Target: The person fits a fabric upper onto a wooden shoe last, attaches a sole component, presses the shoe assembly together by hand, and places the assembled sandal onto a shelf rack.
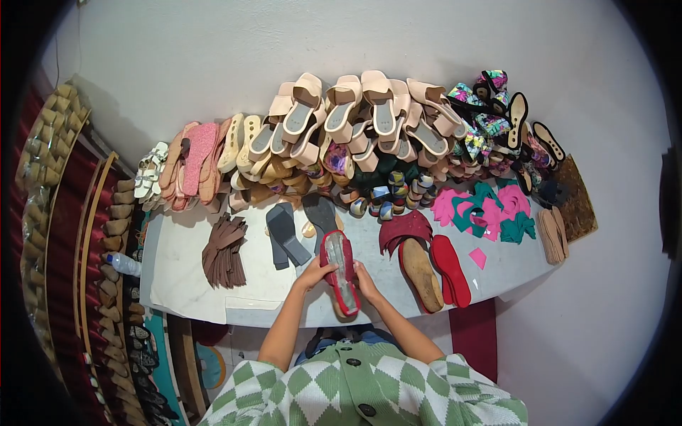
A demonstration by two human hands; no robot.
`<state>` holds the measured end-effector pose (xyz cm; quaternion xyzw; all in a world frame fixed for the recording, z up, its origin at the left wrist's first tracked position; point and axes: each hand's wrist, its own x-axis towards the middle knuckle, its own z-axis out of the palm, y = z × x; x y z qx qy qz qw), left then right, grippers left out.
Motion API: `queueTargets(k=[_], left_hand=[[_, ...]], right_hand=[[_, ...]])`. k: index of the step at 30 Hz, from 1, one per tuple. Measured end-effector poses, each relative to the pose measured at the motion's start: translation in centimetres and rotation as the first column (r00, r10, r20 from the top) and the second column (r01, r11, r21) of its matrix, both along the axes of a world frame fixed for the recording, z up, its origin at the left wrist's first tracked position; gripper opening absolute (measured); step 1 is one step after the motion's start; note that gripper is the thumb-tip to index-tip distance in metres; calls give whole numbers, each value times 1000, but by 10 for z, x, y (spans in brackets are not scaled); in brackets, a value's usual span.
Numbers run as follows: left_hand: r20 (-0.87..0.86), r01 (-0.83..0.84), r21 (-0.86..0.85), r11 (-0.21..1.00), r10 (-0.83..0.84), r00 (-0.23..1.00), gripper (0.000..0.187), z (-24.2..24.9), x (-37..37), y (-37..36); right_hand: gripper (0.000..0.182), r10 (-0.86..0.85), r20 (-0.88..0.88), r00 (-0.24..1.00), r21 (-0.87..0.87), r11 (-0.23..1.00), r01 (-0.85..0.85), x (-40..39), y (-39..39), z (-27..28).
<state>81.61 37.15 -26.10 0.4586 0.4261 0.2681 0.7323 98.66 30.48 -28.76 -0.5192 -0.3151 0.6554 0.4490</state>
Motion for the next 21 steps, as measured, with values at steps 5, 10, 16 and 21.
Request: queueTargets(k=[5, 10, 16, 21], left_hand=[[198, -70, -71, 995, 83, 977, 62, -14, 15, -25], [24, -134, 190, 973, 132, 991, 63, -15, 18, -33], [-133, -254, 438, 862, 342, 930, 59, -35, 29, -47], [-340, -154, 528, 835, 374, 863, 75, -1, 32, -56]], right_hand=[[48, -95, 157, 983, 296, 954, 45, -3, 16, -1], [45, -142, 195, 970, 301, 950, 79, -10, 14, 0], [45, -196, 309, 931, 322, 942, 92, -24, 9, 14], [46, -199, 238, 951, 331, 937, 114, -26, 7, 26]])
